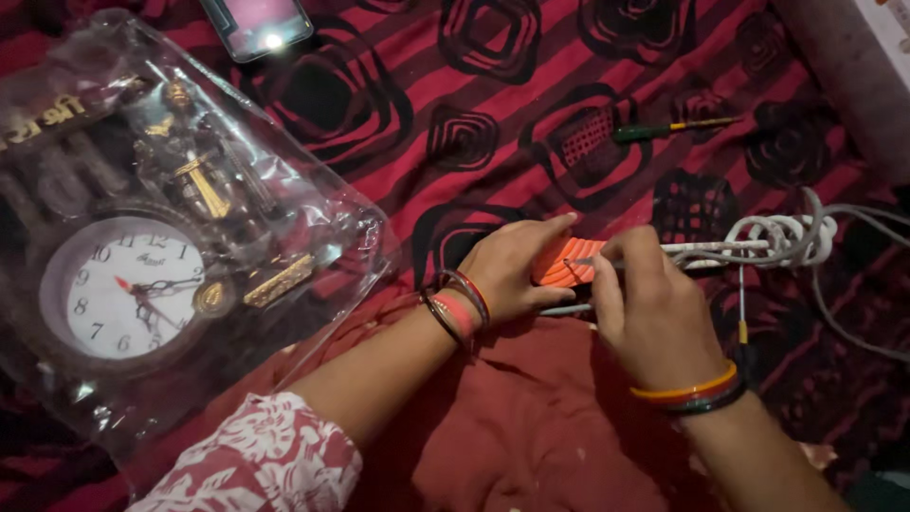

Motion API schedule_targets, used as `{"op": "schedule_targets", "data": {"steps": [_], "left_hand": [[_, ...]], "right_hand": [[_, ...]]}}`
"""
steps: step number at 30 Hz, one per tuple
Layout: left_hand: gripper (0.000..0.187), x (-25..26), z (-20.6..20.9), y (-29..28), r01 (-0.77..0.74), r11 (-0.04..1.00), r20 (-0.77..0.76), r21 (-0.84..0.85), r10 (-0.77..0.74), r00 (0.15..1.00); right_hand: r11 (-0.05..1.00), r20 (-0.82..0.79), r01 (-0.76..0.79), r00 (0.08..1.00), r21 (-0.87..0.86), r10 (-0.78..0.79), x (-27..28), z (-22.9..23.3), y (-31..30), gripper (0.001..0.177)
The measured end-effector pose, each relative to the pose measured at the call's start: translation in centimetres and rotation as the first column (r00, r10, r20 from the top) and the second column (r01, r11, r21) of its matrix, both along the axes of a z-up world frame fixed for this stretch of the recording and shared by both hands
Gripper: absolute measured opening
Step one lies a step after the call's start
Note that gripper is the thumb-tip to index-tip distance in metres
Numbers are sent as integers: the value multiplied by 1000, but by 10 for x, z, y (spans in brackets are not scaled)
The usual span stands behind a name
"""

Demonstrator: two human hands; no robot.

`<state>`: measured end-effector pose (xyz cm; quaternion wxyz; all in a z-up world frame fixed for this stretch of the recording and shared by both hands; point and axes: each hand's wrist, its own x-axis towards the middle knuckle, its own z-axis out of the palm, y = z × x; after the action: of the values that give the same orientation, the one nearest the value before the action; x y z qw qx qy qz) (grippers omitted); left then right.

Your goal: The person adjusts the hands on a round analog clock face, then inserts the clock into a decorative frame with a deity figurine. They then use a screwdriver to tighten screws on an orange power adapter connected to a white cord.

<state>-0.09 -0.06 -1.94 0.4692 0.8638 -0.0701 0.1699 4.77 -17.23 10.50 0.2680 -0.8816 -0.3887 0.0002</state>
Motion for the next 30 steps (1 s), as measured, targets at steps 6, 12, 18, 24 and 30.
{"op": "schedule_targets", "data": {"steps": [6,12,18,24,30], "left_hand": [[89,-2,4,2,11,1000,-11,-1,-11,1000],[90,0,-3,3,9,1000,23,17,-10,1000],[91,1,-6,2,10,1000,33,17,-11,999],[91,1,-4,3,13,1000,44,12,-13,999],[89,0,-2,5,39,999,48,-20,-38,998]], "right_hand": [[995,-16,-98,995,9,98,14,-6,-5,17],[995,-46,-103,994,15,104,23,-17,-20,19],[981,-60,-190,980,31,191,31,-16,-21,22],[930,-9,-359,933,-77,360,39,-1,-14,28],[989,-71,-129,990,-67,124,42,32,-24,24]]}}
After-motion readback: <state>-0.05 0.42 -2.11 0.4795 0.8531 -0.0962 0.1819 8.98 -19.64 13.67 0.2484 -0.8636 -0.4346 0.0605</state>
